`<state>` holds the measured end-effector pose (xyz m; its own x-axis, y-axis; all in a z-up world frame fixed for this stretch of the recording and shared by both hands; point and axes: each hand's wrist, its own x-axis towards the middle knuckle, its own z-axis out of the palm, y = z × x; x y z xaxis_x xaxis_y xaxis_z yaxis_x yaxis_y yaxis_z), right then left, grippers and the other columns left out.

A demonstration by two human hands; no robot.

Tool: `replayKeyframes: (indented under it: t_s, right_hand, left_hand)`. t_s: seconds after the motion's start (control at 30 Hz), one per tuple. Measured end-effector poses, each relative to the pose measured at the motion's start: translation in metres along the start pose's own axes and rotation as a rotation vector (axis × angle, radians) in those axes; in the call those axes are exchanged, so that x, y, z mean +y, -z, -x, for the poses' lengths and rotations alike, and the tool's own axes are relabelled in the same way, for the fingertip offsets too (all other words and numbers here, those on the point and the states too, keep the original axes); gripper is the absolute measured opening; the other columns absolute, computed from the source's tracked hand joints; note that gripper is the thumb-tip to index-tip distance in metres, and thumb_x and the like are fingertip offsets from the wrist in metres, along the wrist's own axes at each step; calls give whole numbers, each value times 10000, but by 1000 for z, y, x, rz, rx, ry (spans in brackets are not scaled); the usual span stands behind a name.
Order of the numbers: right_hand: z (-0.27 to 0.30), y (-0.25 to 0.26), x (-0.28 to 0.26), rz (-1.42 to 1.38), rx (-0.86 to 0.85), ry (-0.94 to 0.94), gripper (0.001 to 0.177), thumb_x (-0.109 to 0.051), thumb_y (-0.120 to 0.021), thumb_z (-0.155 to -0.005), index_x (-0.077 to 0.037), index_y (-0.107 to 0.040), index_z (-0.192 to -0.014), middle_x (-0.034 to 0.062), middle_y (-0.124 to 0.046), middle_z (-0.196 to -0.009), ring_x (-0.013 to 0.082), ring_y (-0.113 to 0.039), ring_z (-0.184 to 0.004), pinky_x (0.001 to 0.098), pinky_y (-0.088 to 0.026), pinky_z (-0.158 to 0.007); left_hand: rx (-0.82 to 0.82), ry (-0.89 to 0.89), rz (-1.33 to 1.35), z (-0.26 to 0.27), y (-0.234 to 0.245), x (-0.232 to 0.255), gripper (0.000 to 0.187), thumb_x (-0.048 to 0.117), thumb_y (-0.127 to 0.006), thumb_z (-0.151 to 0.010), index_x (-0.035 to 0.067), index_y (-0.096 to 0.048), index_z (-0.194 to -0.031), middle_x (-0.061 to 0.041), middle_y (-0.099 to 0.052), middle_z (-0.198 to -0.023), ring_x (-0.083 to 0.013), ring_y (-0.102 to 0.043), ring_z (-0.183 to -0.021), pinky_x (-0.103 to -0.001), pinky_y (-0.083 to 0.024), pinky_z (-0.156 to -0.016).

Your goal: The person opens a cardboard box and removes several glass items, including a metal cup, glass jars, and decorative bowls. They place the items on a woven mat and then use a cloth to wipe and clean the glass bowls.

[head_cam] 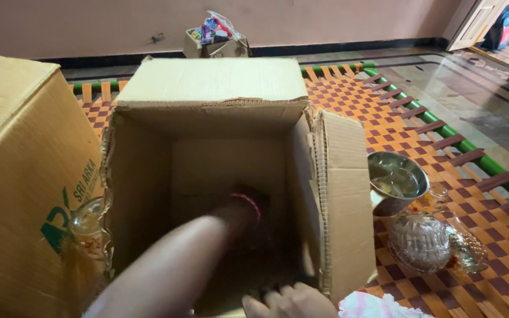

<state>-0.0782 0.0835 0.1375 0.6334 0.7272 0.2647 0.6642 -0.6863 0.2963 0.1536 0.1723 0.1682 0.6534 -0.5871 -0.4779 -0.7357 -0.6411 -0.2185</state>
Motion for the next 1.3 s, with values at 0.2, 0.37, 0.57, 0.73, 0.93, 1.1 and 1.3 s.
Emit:
replayKeyframes:
  t_s: [0.2, 0.37, 0.57, 0.73, 0.93, 1.1, 1.3]
  right_hand:
    - [-7, -2, -17, 55, -42, -35, 235, -335, -660, -872, -174, -716, -1033, 7, -629, -590, 182, -648, -463, 348, -511, -403]
    - [-3, 4, -8, 7, -27, -93, 237, -336, -667, -858, -185, -727, -1030, 6, -627, -588, 186, -640, -463, 361, -513, -411]
    - [-4, 30, 23, -134, 276, -74, 265, -233, -660, -784, -155, -711, -1033, 7, -663, -702, 179, -663, -572, 358, -517, -483]
    - [-22, 60, 64, -213, 184, -271, 197, -92, -595, -927, -100, -710, -1087, 49, -719, -773, 182, -671, -570, 360, -523, -493]
    - [-43, 79, 146, 95, 453, -365, 303, -79, -609, -803, -71, -713, -1087, 81, -727, -813, 245, -689, -668, 388, -532, -553]
    - [-54, 73, 260, 121, 345, -731, 125, -161, -709, -986, -99, -688, -1092, 95, -733, -950, 257, -717, -814, 399, -592, -739]
    - [-16, 44, 362, 180, 479, -940, 302, -110, -758, -870, -152, -724, -1168, 90, -748, -1107, 336, -710, -980, 463, -554, -845]
  left_hand:
    - [126, 60, 56, 79, 18, -22, 315, 273, -678, -873, 125, -673, -1151, -132, -749, -916, -351, -737, -805, -491, -595, -679]
    - [465, 133, 155, 151, 46, -24, 341, 283, -685, -867, 121, -656, -1165, -134, -745, -896, -356, -736, -781, -497, -594, -659]
    - [1274, 144, 307, 231, 74, -43, 401, 172, -683, -882, 79, -657, -1272, -156, -749, -906, -346, -734, -733, -475, -578, -616]
    - [1555, 141, 287, 281, 97, -52, 420, 68, -756, -945, 49, -651, -1352, -153, -766, -969, -261, -717, -697, -419, -557, -589]
    - [1730, 91, 390, 322, 110, -49, 402, -9, -744, -958, -24, -609, -1337, -152, -733, -1054, -200, -683, -772, -340, -525, -646]
    - [1834, 181, 606, 324, 82, -27, 429, -39, -734, -940, -59, -601, -1347, -161, -697, -1150, -194, -665, -953, -318, -529, -851]
    - [1774, 276, 993, 270, 15, -11, 459, -77, -703, -911, -83, -587, -1355, -167, -679, -1201, -191, -664, -1072, -301, -541, -987]
